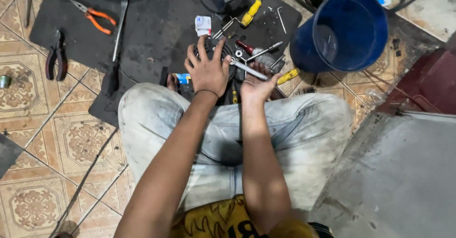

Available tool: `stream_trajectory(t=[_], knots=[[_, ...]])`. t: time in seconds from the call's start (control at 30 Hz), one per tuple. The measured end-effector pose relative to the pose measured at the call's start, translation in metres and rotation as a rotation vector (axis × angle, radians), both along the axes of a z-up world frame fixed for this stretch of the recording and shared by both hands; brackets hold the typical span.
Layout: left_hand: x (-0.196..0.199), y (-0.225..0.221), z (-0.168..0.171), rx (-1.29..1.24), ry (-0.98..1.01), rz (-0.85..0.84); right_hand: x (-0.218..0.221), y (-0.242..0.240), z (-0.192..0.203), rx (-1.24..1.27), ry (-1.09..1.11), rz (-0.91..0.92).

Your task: Disassembling a metal alternator using a screwdriver and a wrench on a workshop floor.

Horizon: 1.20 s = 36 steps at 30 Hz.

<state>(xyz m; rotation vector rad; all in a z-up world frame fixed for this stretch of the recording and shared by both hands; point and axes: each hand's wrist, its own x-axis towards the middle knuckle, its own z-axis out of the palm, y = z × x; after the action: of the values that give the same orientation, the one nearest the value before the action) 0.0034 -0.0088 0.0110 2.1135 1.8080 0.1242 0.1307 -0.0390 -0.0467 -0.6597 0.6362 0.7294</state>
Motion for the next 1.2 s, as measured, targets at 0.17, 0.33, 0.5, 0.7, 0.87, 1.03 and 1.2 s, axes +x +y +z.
stream_trajectory(t=[0.17, 0.33, 0.5, 0.7, 0.87, 1.03, 1.2], knots=[[0.003, 0.000, 0.019, -0.014, -0.037, 0.065, 0.002, 0.006, -0.004, 0.158, -0.022, 0.022], [-0.011, 0.043, 0.011, -0.231, -0.018, 0.004, 0.007, 0.017, 0.001, 0.021, -0.146, 0.011], [-0.010, 0.092, -0.011, -0.139, -0.137, -0.294, 0.004, 0.023, 0.021, -0.090, -0.196, 0.035], [-0.008, 0.094, 0.008, -0.193, -0.064, -0.472, 0.002, 0.019, 0.031, -0.101, -0.238, 0.035], [-0.017, 0.093, 0.011, -0.332, -0.010, -0.303, 0.006, 0.021, 0.032, -0.058, -0.253, 0.055], [-0.036, 0.084, 0.017, -0.299, -0.055, -0.177, -0.008, 0.041, 0.046, -0.034, -0.257, -0.023], [-0.028, 0.093, 0.014, -0.178, -0.303, -0.396, 0.004, 0.040, 0.038, -0.061, -0.257, 0.004]])
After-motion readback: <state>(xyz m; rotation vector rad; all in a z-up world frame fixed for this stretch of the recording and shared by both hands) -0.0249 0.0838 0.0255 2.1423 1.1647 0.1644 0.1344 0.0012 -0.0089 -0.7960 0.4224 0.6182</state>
